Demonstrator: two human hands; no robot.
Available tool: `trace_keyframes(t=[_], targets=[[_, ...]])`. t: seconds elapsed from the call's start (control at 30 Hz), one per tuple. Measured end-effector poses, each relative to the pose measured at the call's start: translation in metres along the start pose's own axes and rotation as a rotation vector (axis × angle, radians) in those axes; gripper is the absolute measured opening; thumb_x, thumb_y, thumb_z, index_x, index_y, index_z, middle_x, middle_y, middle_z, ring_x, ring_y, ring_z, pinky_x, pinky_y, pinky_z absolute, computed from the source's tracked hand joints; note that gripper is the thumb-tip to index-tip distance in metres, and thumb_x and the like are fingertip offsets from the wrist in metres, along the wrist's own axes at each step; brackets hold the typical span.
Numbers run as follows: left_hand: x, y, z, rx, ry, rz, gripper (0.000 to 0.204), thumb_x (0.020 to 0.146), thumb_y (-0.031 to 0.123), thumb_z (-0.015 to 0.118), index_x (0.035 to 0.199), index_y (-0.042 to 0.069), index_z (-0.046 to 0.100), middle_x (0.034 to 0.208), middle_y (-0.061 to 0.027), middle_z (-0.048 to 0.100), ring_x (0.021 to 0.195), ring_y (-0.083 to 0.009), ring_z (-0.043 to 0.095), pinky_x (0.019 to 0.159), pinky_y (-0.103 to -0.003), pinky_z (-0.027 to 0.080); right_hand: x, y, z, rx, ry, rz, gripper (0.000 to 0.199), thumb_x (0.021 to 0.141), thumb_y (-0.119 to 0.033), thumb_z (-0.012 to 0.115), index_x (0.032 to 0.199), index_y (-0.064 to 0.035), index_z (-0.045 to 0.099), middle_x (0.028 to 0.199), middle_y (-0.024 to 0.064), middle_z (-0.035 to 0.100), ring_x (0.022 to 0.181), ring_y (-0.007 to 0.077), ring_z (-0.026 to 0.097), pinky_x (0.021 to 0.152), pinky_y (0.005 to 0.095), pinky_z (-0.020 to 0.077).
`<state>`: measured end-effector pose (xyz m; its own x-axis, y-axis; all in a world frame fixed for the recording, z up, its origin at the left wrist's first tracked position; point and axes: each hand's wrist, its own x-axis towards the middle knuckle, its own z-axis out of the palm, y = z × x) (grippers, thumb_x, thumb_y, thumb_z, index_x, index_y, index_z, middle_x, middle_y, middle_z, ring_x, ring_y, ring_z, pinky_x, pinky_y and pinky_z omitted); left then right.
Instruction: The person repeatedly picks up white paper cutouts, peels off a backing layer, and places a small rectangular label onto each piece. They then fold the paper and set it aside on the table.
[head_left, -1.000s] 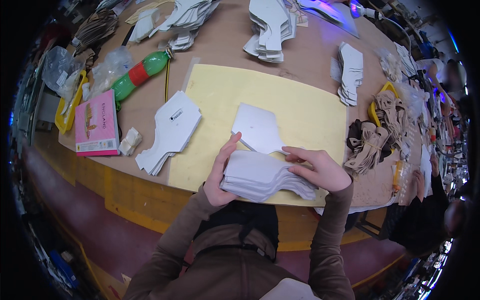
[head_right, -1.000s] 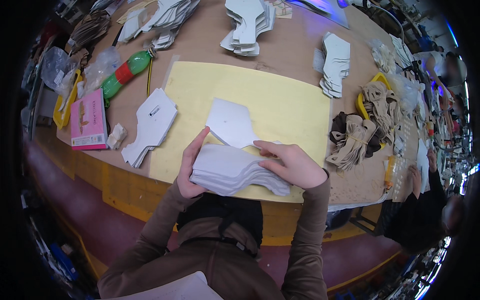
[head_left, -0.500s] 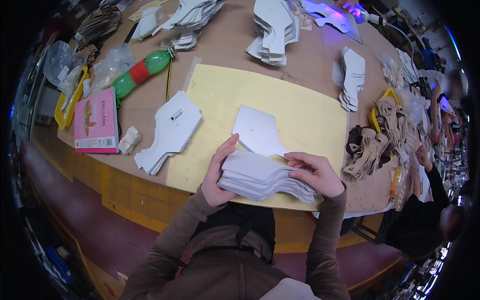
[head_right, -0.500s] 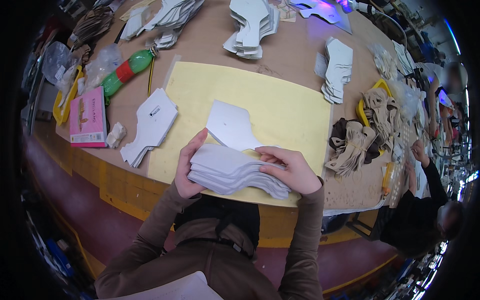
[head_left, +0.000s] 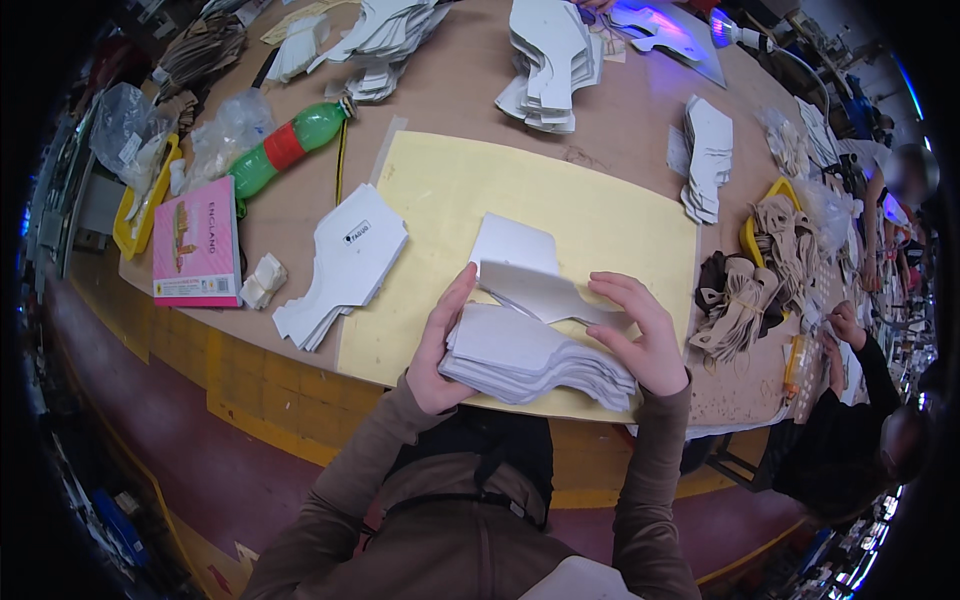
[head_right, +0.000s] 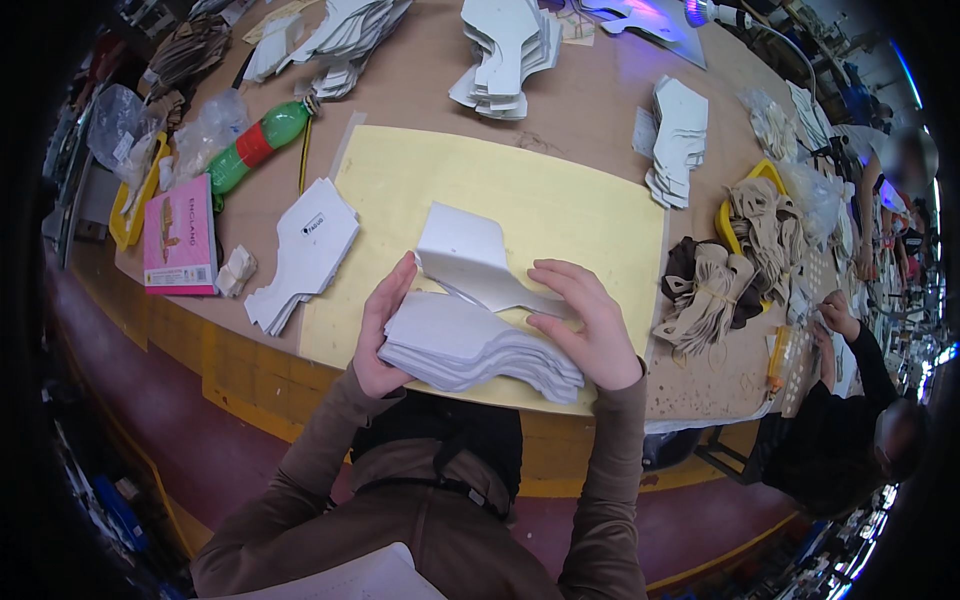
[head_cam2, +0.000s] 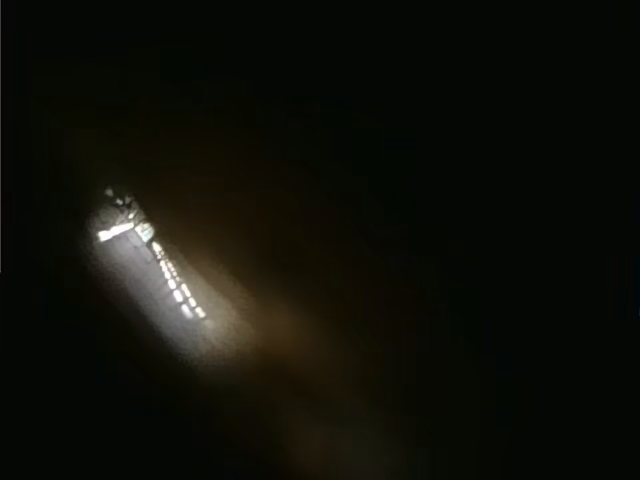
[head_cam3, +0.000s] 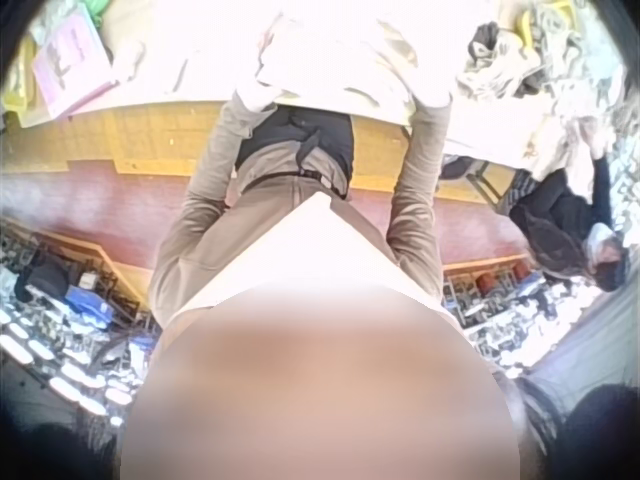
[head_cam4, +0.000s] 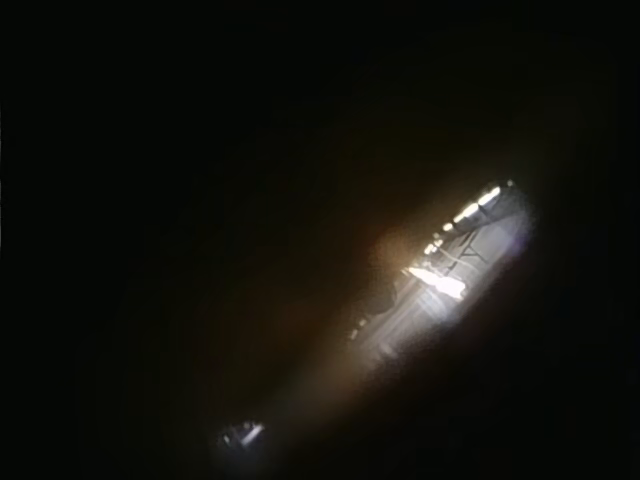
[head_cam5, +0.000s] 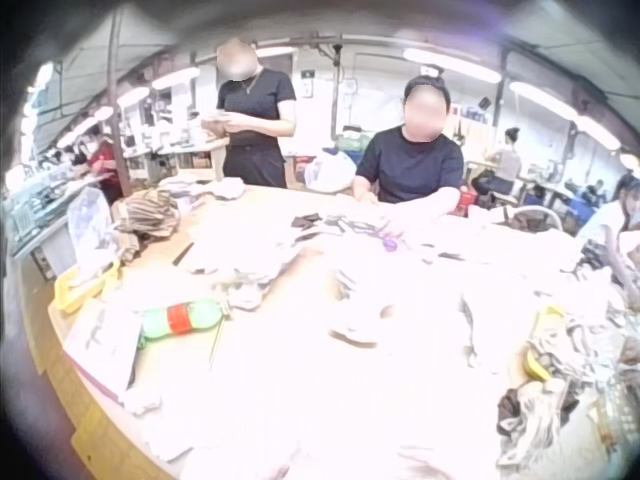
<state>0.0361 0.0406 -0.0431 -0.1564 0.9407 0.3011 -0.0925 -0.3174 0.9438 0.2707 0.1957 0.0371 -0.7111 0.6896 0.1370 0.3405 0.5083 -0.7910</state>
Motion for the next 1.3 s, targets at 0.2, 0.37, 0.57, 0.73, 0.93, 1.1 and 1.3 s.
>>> trace_keyframes(t=[0.2, 0.37, 0.57, 0.73, 0.93, 1.1, 1.3], targets=[[-0.001, -0.001, -0.002, 0.073, -0.025, 0.006, 0.100, 0.075, 0.009, 0.079, 0.157, 0.001, 0.023, 0.167, -0.0273, 0.013, 0.157, -0.0377, 0.014, 0.125, -0.046, 0.017, -0.004, 0.001, -0.009, 0.141, -0.287, 0.105, 0.038, 0.084, -0.006, 0.078, 0.120, -0.0013, 0.069, 0.111, 0.0109, 0.072, 0.108, 0.0216, 0.066, 0.098, 0.0329, 0.0500], [-0.002, -0.004, -0.004, 0.074, -0.011, 0.003, 0.098, 0.075, 0.007, 0.078, 0.157, 0.001, 0.025, 0.167, -0.0270, 0.013, 0.157, -0.0365, 0.016, 0.124, -0.045, 0.020, -0.002, 0.009, 0.001, 0.333, -0.422, 0.228, 0.037, 0.089, -0.014, 0.077, 0.122, -0.0015, 0.068, 0.101, 0.0096, 0.073, 0.091, 0.0158, 0.066, 0.087, 0.0307, 0.0526], [-0.006, 0.000, -0.004, -0.056, -0.043, -0.121, 0.103, 0.076, 0.003, 0.076, 0.161, 0.004, 0.018, 0.167, -0.0279, 0.013, 0.157, -0.0379, 0.015, 0.123, -0.046, 0.021, -0.004, 0.014, 0.007, 0.301, -0.349, 0.256, 0.029, 0.093, -0.012, 0.072, 0.119, 0.0000, 0.070, 0.098, 0.0092, 0.074, 0.085, 0.0137, 0.065, 0.079, 0.0277, 0.0522], [-0.003, -0.002, -0.004, 0.034, -0.060, -0.006, 0.112, 0.076, 0.003, 0.076, 0.165, 0.011, 0.008, 0.168, -0.0295, 0.009, 0.157, -0.0423, 0.011, 0.123, -0.048, 0.019, -0.005, 0.010, 0.007, 0.166, -0.189, 0.371, 0.023, 0.093, -0.012, 0.071, 0.112, 0.0021, 0.072, 0.088, 0.0129, 0.073, 0.076, 0.0156, 0.066, 0.072, 0.0279, 0.0527], [-0.003, -0.001, -0.004, 0.000, -0.063, -0.008, 0.113, 0.076, 0.003, 0.076, 0.165, 0.012, 0.007, 0.168, -0.0301, 0.008, 0.157, -0.0428, 0.010, 0.123, -0.048, 0.019, -0.006, -0.013, -0.012, -0.103, 0.111, 0.207, 0.026, 0.090, -0.011, 0.073, 0.113, -0.0004, 0.072, 0.100, 0.0137, 0.074, 0.085, 0.0228, 0.069, 0.077, 0.0319, 0.0535], [-0.003, -0.003, -0.005, 0.001, -0.055, 0.000, 0.113, 0.077, 0.004, 0.076, 0.165, 0.012, 0.007, 0.167, -0.0301, 0.009, 0.156, -0.0426, 0.011, 0.123, -0.048, 0.019, -0.009, -0.022, -0.010, -0.035, -0.223, -0.016, 0.031, 0.085, -0.011, 0.078, 0.115, -0.0017, 0.072, 0.109, 0.0143, 0.074, 0.102, 0.0287, 0.070, 0.090, 0.0363, 0.0532], [-0.003, -0.003, -0.004, 0.022, -0.053, 0.019, 0.108, 0.079, 0.003, 0.075, 0.164, 0.009, 0.008, 0.168, -0.0286, 0.011, 0.156, -0.0394, 0.014, 0.124, -0.046, 0.018, -0.006, -0.010, 0.009, 0.123, -0.344, 0.106, 0.027, 0.093, -0.015, 0.071, 0.118, -0.0025, 0.071, 0.106, 0.0155, 0.073, 0.094, 0.0296, 0.071, 0.085, 0.0352, 0.0552]])
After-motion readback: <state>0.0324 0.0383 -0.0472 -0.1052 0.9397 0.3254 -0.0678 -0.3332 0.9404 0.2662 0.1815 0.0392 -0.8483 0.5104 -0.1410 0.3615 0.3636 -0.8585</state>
